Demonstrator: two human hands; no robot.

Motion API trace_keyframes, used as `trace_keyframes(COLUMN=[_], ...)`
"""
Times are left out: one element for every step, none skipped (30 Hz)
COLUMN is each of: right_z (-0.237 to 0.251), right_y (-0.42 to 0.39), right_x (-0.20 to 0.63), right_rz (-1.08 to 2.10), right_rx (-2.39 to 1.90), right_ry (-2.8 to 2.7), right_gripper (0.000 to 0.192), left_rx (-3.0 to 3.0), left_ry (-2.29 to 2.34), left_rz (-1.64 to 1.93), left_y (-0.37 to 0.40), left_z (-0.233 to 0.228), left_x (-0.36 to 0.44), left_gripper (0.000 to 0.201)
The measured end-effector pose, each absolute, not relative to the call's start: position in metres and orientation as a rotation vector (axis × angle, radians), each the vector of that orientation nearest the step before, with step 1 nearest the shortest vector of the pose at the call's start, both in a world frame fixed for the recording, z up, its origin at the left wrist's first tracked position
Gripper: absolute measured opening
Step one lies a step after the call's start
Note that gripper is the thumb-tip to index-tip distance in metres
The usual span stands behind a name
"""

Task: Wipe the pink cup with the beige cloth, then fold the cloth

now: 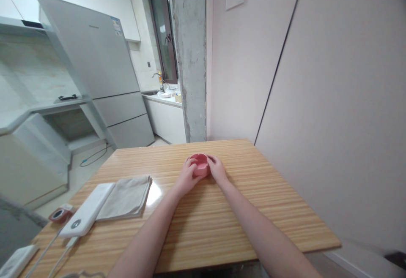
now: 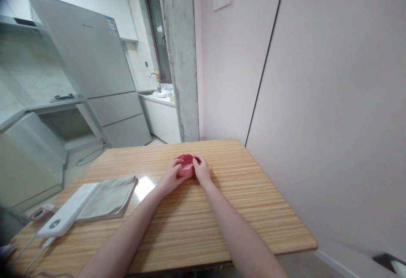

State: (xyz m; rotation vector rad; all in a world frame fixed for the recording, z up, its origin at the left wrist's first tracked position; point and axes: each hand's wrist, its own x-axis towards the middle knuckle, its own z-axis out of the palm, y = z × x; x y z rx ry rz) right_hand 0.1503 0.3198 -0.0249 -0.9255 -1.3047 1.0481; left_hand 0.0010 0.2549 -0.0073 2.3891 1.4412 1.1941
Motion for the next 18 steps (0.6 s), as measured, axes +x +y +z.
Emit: trace_keyframes(right_z=[-0.025, -0.026, -0.026, -0.026, -0.027, -0.028, -0.028, -0.029, -0.03, -0.031, -0.032, -0.032, -0.033, -0.034, -0.034, -0.035, -0.035, -0.035], right_y=[0.32, 0.32, 0.32, 0.32, 0.32, 0.321, 0.321, 0.321, 0.322, 0.322, 0.322, 0.323, 0.323, 0.324, 0.324, 0.324, 0.324, 0.324], right_x=[0.15, 0.15, 0.15, 0.15, 0.149, 0.149, 0.149, 0.148, 0.148, 0.148, 0.148, 0.148, 0.149, 0.149, 0.149, 0.149, 0.149, 0.149], right_rz=[1.05, 1.052, 1.052, 1.052, 1.051, 1.051, 1.05, 1.047, 1.042, 1.036, 1.03, 1.024, 1.018, 1.013, 1.009, 1.007, 1.007, 1.004], right_rx=[-0.927, -0.927, -0.927, -0.926, -0.923, -0.921, -0.921, -0.924, -0.929, -0.937, -0.944, -0.948, -0.949, -0.947, -0.944, -0.941, -0.942, -0.953], right_ry=[-1.301, -1.298, -1.295, -1.296, -1.298, -1.301, -1.303, -1.304, -1.302, -1.299, -1.297, -1.298, -1.3, -1.303, -1.309, -1.319, -1.33, -1.34], right_gripper=[0.029, 0.029, 0.029, 0.029, 0.029, 0.029, 0.029, 0.03, 0.03, 0.03, 0.031, 0.031, 0.031, 0.032, 0.032, 0.033, 0.033, 0.034], left_rx=[2.394, 2.398, 2.399, 2.397, 2.394, 2.392, 2.391, 2.391, 2.383, 2.366, 2.341, 2.31, 2.277, 2.253, 2.243, 2.24, 2.234, 2.221], left_ry=[1.442, 1.441, 1.44, 1.441, 1.441, 1.439, 1.436, 1.433, 1.435, 1.443, 1.458, 1.482, 1.512, 1.538, 1.554, 1.563, 1.578, 1.599], left_rz=[1.192, 1.19, 1.189, 1.188, 1.184, 1.181, 1.175, 1.165, 1.151, 1.133, 1.114, 1.098, 1.084, 1.067, 1.038, 0.994, 0.949, 0.897], left_y=[0.256, 0.256, 0.256, 0.256, 0.256, 0.255, 0.255, 0.255, 0.254, 0.255, 0.255, 0.255, 0.255, 0.254, 0.252, 0.248, 0.243, 0.235], left_z=[-0.008, -0.009, -0.009, -0.009, -0.009, -0.008, -0.008, -0.007, -0.008, -0.008, -0.009, -0.009, -0.008, -0.007, -0.004, 0.0, 0.006, 0.011], left_x=[0.0, -0.001, -0.001, -0.001, -0.001, -0.001, -0.001, -0.001, -0.002, -0.002, -0.001, -0.001, 0.0, 0.0, -0.001, -0.003, -0.007, -0.014], left_gripper=[0.018, 0.018, 0.019, 0.02, 0.02, 0.02, 0.02, 0.02, 0.021, 0.024, 0.031, 0.04, 0.051, 0.06, 0.067, 0.072, 0.072, 0.072])
